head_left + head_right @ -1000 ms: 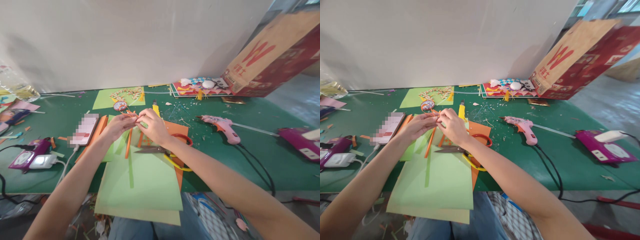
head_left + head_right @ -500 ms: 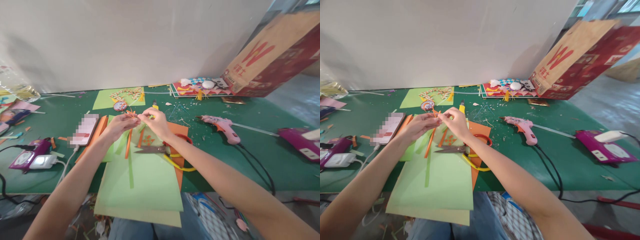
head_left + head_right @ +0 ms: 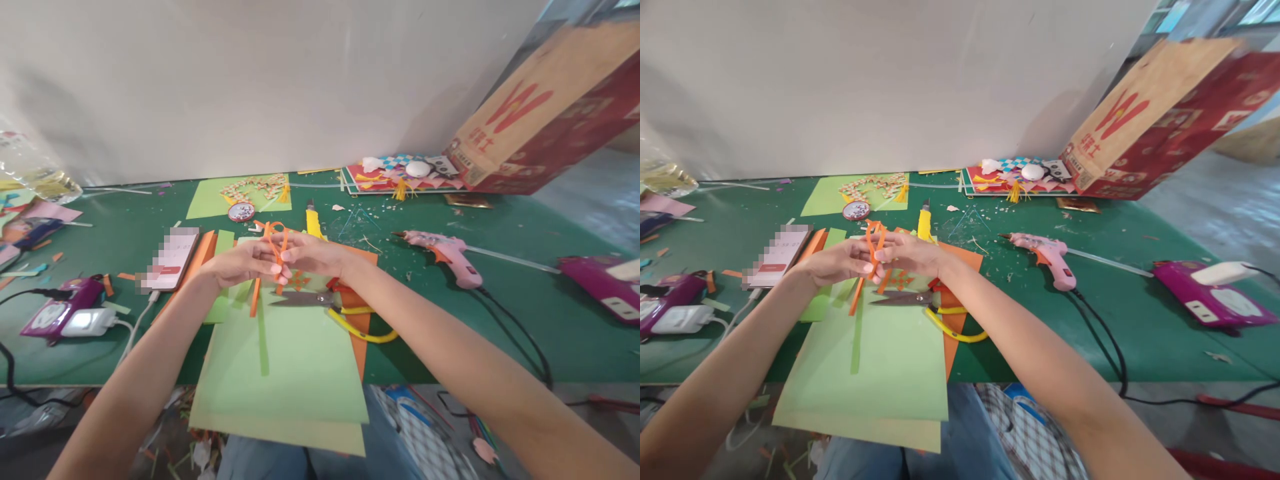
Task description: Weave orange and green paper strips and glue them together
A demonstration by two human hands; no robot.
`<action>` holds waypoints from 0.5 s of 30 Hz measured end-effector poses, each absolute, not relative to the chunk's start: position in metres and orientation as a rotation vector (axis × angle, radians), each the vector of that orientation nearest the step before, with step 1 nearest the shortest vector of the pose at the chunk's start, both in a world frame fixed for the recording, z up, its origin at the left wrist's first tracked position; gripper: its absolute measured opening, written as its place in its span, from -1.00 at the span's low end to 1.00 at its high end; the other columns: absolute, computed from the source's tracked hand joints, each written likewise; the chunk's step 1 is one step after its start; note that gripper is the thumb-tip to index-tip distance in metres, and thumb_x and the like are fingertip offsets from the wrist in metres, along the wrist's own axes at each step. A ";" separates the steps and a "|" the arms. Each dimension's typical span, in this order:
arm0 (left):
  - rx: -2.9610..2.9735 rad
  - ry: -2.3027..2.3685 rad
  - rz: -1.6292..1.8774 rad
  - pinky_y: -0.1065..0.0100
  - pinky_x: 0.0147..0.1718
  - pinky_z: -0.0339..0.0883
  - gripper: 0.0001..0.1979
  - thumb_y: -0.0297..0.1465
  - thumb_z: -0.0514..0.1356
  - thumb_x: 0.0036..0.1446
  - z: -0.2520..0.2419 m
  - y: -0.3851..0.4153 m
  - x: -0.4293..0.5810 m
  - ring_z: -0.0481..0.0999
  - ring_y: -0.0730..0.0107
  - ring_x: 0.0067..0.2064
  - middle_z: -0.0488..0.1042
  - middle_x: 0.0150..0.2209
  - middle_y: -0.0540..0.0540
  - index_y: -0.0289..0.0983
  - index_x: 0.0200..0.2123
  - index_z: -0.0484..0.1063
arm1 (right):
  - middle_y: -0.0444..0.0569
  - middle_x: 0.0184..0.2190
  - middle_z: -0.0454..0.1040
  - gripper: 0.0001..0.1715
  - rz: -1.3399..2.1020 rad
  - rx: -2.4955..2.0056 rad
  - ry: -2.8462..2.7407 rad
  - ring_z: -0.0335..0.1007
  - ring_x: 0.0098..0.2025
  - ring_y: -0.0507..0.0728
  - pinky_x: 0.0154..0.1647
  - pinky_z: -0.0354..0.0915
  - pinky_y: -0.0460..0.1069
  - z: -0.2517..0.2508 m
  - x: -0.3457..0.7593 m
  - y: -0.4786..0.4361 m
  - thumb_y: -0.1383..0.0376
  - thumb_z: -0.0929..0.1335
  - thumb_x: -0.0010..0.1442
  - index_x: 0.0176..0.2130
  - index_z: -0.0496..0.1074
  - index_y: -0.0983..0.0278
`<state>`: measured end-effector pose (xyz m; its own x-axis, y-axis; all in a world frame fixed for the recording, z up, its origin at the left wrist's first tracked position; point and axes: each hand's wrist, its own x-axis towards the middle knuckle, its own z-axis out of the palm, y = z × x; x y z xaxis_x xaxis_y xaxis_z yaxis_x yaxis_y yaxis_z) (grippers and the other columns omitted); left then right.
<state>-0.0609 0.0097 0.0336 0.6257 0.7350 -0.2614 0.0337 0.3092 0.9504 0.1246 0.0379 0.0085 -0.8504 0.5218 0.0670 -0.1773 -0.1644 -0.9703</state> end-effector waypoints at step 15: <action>1.178 0.735 0.438 0.34 -0.25 0.46 -0.68 -0.42 0.45 -0.19 0.032 0.012 -0.061 0.57 0.41 -0.37 0.57 -0.41 -0.09 -0.37 -0.32 0.50 | -0.16 -0.49 0.51 -0.82 2.098 -0.194 -1.728 0.48 -0.42 0.00 -0.21 0.39 -0.02 0.005 0.129 0.043 0.34 0.41 0.08 -0.23 0.43 0.29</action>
